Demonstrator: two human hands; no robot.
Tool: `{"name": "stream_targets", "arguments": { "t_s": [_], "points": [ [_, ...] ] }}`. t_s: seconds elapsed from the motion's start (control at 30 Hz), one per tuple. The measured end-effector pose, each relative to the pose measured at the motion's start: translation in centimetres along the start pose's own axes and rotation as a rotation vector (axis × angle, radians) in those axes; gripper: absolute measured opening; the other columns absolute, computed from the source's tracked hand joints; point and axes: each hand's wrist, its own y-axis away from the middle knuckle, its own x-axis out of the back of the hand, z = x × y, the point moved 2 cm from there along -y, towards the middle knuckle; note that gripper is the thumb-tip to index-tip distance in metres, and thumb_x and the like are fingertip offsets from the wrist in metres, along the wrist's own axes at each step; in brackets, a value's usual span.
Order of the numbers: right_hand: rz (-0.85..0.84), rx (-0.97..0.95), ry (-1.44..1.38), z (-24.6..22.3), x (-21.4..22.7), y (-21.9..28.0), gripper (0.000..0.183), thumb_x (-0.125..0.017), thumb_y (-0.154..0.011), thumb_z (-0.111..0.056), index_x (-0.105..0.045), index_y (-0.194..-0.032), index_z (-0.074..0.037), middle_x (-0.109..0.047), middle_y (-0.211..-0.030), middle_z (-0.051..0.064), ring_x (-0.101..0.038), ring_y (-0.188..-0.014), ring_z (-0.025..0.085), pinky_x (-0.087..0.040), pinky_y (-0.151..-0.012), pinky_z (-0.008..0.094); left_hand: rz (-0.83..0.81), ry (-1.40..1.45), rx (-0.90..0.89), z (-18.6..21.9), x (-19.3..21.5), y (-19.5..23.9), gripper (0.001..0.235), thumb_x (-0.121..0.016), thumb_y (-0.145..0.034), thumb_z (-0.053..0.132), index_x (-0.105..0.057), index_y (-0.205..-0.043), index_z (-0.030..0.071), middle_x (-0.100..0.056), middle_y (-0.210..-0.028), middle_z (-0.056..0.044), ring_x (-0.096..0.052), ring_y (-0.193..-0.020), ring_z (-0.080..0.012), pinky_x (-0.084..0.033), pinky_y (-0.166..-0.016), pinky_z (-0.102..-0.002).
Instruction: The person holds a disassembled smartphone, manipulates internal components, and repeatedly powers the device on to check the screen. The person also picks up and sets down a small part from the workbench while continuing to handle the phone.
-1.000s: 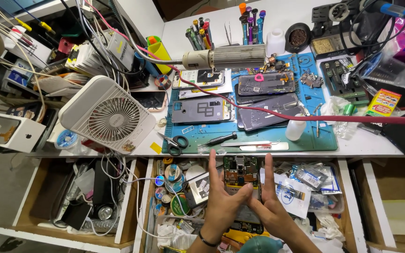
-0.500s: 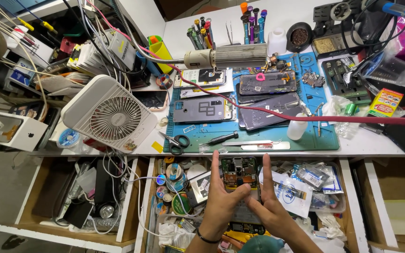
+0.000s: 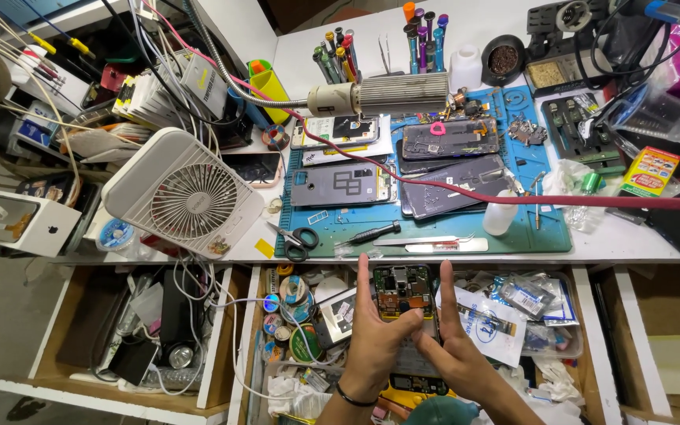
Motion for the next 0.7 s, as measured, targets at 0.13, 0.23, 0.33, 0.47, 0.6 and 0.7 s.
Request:
{"name": "stream_targets", "arguments": {
  "t_s": [0.13,0.23,0.33,0.47,0.6,0.7],
  "points": [
    [0.048,-0.019,-0.06,-0.7,0.0,-0.3,0.098,-0.052,-0.095,-0.011,0.02,-0.16,-0.028,0.03,-0.171,-0.003,0.026,-0.157,0.013,0.001,-0.123,0.039,0.005,-0.114,0.022,0.5,0.6,0.5,0.119,-0.076,-0.075,0.023,0.002,-0.165,0.031,0.01,-0.175,-0.003,0.01,-0.16,-0.0218,-0.008,-0.125,-0.047],
    [-0.042,0.068,-0.476,-1.2,0.2,-0.3,0.101,-0.05,-0.098,-0.008,0.023,-0.161,-0.035,-0.061,-0.125,0.018,-0.062,-0.079,0.015,-0.058,-0.074,0.035,-0.045,-0.031,0.165,-0.7,1.4,1.1,0.134,-0.082,-0.065,0.043,0.008,-0.163,0.044,-0.008,-0.165,-0.03,-0.012,-0.158,-0.0374,-0.041,-0.115,-0.059],
    [0.004,0.007,-0.506,-1.6,0.8,-0.7,0.102,-0.055,-0.094,-0.011,0.014,-0.164,-0.037,-0.054,-0.146,0.022,-0.069,-0.104,0.025,-0.06,-0.083,0.04,-0.113,-0.085,0.174,-1.7,2.1,1.5,0.1,-0.074,-0.08,0.034,-0.021,-0.164,0.022,-0.044,-0.155,-0.021,-0.066,-0.126,-0.0278,-0.061,-0.099,-0.038],
    [0.173,-0.31,-0.456,-1.6,1.0,-1.2,0.102,-0.059,-0.084,-0.014,-0.001,-0.166,-0.032,-0.057,-0.141,0.026,-0.069,-0.107,0.035,-0.06,-0.086,0.049,-0.171,-0.092,0.126,-2.4,2.3,1.8,0.045,-0.066,-0.091,0.017,-0.065,-0.134,0.003,-0.075,-0.12,-0.01,-0.072,-0.107,-0.0193,-0.064,-0.095,-0.034],
    [0.2,-0.412,-0.518,0.5,1.8,-1.4,0.107,-0.069,-0.081,-0.013,-0.008,-0.168,-0.028,-0.073,-0.114,0.023,-0.071,-0.096,0.035,-0.058,-0.079,0.049,-0.111,-0.284,0.244,0.0,1.5,3.2,0.042,-0.069,-0.091,0.02,-0.073,-0.132,0.012,-0.08,-0.108,-0.003,-0.078,-0.094,-0.0155,-0.065,-0.077,-0.026],
    [0.14,-0.332,-0.593,1.8,2.3,-1.6,0.106,-0.072,-0.079,-0.013,-0.012,-0.167,-0.022,-0.072,-0.117,0.024,-0.07,-0.101,0.033,-0.056,-0.085,0.047,-0.071,-0.39,0.219,0.3,1.2,3.5,0.049,-0.076,-0.084,0.024,-0.075,-0.133,0.017,-0.084,-0.101,0.001,-0.079,-0.079,-0.0085,-0.066,-0.064,-0.024]
  ]
}}
